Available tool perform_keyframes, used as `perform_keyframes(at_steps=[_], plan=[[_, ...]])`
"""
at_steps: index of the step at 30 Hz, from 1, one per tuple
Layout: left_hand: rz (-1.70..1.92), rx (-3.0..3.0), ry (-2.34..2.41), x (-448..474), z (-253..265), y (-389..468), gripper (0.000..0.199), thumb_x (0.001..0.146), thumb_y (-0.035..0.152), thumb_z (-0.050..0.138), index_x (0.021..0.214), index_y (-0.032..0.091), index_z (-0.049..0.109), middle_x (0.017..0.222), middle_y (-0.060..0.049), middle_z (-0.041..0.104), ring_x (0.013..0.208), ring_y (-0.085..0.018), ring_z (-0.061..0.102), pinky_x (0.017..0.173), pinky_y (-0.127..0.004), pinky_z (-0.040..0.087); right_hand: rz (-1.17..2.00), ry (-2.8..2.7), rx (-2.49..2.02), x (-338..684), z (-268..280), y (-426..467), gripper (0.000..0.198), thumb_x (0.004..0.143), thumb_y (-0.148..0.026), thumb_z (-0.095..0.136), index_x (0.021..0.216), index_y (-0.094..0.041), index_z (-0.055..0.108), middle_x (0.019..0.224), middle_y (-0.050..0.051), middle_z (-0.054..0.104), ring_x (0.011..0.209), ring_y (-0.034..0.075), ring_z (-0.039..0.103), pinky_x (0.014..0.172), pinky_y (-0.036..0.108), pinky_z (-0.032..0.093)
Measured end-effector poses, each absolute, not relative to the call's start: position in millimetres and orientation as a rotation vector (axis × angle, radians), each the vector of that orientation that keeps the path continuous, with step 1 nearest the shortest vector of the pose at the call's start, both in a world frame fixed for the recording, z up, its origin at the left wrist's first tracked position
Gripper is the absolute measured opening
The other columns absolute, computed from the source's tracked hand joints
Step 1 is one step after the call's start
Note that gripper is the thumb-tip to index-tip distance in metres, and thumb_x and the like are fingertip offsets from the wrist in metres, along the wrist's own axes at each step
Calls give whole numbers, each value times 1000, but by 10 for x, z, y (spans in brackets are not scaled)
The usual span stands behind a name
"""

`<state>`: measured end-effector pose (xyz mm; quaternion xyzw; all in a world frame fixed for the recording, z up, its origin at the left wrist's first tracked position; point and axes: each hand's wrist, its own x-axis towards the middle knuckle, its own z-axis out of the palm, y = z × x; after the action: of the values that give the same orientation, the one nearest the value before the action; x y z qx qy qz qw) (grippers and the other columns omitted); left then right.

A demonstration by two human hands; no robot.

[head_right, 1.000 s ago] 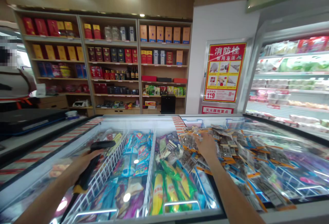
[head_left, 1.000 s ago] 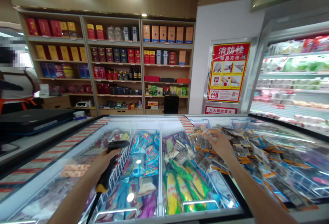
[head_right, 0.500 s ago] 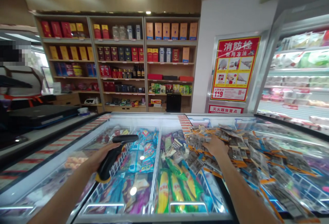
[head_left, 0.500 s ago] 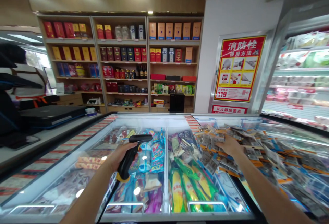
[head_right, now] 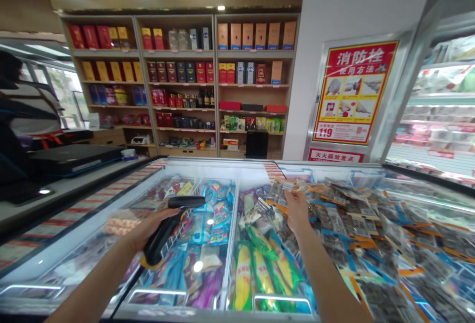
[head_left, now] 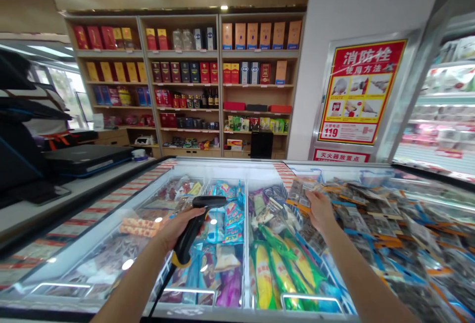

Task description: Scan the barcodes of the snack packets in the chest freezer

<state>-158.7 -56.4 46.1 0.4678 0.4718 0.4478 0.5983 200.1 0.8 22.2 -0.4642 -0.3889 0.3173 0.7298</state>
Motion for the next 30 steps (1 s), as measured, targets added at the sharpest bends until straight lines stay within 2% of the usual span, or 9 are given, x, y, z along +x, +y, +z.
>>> perform_keyframes(at_steps=[3, 8, 14, 22, 25, 30], plan=[[1019, 1119, 1150, -1646, 491, -635, 28, 63, 35, 61, 79, 14, 50, 67, -3, 61, 47, -11, 53, 44, -22, 39, 924, -828, -974, 1740, 116, 39, 13, 54, -27, 57, 66, -22, 55, 66, 0, 65, 61, 19, 61, 56, 32, 50], [951, 1184, 1104, -1488, 544, -668, 27, 63, 34, 60, 78, 14, 49, 67, -2, 59, 47, -10, 51, 46, -23, 38, 1084, -791, -911, 1531, 85, 108, 19, 55, -23, 58, 74, -23, 56, 69, -2, 66, 67, 19, 62, 57, 29, 50], [810, 1257, 1046, -1063, 595, -653, 28, 62, 34, 60, 78, 14, 48, 69, -1, 59, 47, -10, 51, 47, -23, 37, 1136, -754, -833, 1499, 65, 142, 26, 59, -26, 56, 85, -26, 53, 80, -2, 66, 78, 20, 62, 65, 31, 50], [719, 1275, 1043, -821, 625, -581, 31, 62, 35, 60, 80, 14, 48, 69, -1, 57, 47, -9, 50, 47, -23, 36, 1115, -729, -800, 1627, 18, 182, 20, 64, -31, 54, 83, -26, 51, 82, -1, 66, 80, 20, 61, 67, 33, 50], [752, 1309, 1019, -795, 695, -474, 29, 63, 36, 59, 76, 14, 48, 68, -1, 57, 47, -8, 49, 46, -22, 35, 1097, -740, -794, 1636, 18, 211, 22, 65, -32, 53, 86, -26, 51, 86, -1, 65, 85, 20, 60, 69, 32, 50], [813, 1374, 955, -712, 730, -290, 28, 60, 36, 60, 72, 14, 48, 62, 0, 55, 45, -8, 47, 45, -22, 35, 1052, -776, -820, 1689, -2, 254, 24, 66, -36, 51, 88, -25, 51, 87, 1, 65, 82, 21, 61, 67, 34, 51]])
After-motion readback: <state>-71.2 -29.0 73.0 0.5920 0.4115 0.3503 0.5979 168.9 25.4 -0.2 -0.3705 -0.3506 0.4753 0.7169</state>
